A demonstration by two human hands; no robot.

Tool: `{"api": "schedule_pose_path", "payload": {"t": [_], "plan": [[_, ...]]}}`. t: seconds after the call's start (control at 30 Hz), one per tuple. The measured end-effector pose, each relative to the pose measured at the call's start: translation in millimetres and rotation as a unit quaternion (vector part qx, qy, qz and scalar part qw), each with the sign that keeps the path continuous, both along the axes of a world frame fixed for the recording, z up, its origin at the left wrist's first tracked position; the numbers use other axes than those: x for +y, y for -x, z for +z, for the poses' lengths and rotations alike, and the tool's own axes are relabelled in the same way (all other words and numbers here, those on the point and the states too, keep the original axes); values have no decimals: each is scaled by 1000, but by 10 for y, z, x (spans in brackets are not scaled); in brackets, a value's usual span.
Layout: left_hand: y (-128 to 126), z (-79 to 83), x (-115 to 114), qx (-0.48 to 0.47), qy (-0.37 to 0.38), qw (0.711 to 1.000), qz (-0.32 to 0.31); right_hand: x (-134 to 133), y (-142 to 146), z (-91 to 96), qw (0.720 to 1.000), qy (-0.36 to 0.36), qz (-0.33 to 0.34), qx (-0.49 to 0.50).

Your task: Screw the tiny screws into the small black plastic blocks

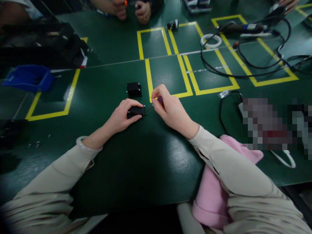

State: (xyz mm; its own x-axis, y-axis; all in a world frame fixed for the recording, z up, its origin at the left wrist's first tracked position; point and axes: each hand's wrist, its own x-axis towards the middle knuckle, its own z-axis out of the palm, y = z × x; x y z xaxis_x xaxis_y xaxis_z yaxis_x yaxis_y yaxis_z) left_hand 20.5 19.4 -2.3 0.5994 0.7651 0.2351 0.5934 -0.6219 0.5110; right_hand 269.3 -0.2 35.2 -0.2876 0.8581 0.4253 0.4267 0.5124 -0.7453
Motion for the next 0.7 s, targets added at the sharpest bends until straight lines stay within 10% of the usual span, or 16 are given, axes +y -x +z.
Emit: {"api": "schedule_pose_path", "payload": {"t": [0.7], "plan": [[-2,0,5,1,0,1000,2,5,-14,10,999,2,-29,-32]]}}
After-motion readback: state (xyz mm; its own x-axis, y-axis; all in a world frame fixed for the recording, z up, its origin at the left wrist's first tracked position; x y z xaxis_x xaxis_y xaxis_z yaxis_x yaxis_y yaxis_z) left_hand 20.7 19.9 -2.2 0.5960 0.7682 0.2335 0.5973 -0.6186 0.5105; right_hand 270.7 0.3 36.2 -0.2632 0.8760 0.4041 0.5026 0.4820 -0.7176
